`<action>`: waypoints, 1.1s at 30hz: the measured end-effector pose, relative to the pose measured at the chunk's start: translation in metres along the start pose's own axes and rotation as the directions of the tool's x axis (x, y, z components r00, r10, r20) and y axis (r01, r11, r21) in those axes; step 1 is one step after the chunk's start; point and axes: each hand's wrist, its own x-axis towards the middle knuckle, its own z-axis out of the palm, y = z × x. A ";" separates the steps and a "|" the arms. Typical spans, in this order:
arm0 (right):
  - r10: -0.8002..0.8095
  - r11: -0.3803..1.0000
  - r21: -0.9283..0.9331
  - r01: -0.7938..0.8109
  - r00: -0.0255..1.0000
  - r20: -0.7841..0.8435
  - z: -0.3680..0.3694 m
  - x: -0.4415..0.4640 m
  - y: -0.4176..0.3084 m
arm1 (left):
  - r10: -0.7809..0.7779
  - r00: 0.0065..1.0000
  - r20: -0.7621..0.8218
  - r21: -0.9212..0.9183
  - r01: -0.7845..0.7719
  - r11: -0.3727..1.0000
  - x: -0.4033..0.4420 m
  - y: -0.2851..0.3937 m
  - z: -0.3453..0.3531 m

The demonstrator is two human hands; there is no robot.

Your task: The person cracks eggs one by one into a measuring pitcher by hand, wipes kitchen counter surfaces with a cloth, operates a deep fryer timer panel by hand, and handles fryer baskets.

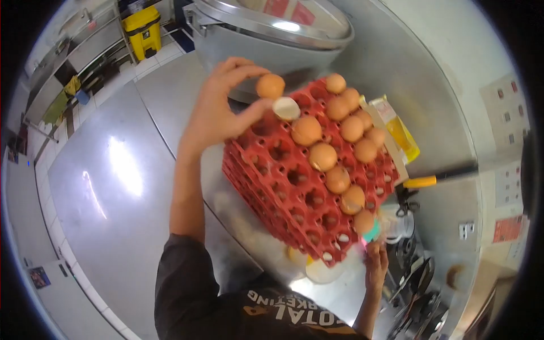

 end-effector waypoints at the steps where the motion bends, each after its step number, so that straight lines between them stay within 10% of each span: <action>1: -0.041 0.999 -0.009 0.041 0.998 0.045 0.000 -0.004 0.001 | -0.017 0.996 0.083 0.009 0.016 1.000 0.004 0.003 -0.002; 8: -0.057 0.998 0.004 0.056 0.996 0.068 0.011 -0.064 0.018 | -0.019 0.892 0.451 0.240 -0.101 0.965 0.007 0.006 0.004; 11: -0.049 0.998 0.034 0.047 0.998 0.051 0.015 -0.089 0.027 | -0.306 0.875 0.374 0.246 0.224 0.943 0.002 0.020 0.001; 16: -0.182 0.980 0.070 0.185 0.982 -0.048 0.023 -0.117 0.055 | 0.374 0.927 0.024 0.611 -0.309 0.729 -0.036 0.092 -0.003; 20: -0.547 0.817 -0.310 0.486 0.823 -0.152 0.040 -0.134 0.029 | 0.420 0.894 -0.155 0.174 -0.394 0.903 -0.134 0.178 0.062; 24: -0.694 0.665 -0.440 0.603 0.717 -0.066 0.055 -0.138 0.022 | 0.244 0.888 0.391 -0.028 -0.254 0.967 -0.219 0.221 0.139; 33: -0.645 0.701 -0.412 0.581 0.764 -0.021 0.063 -0.136 0.056 | 0.085 0.791 0.606 -0.063 -0.058 0.996 -0.288 0.226 0.162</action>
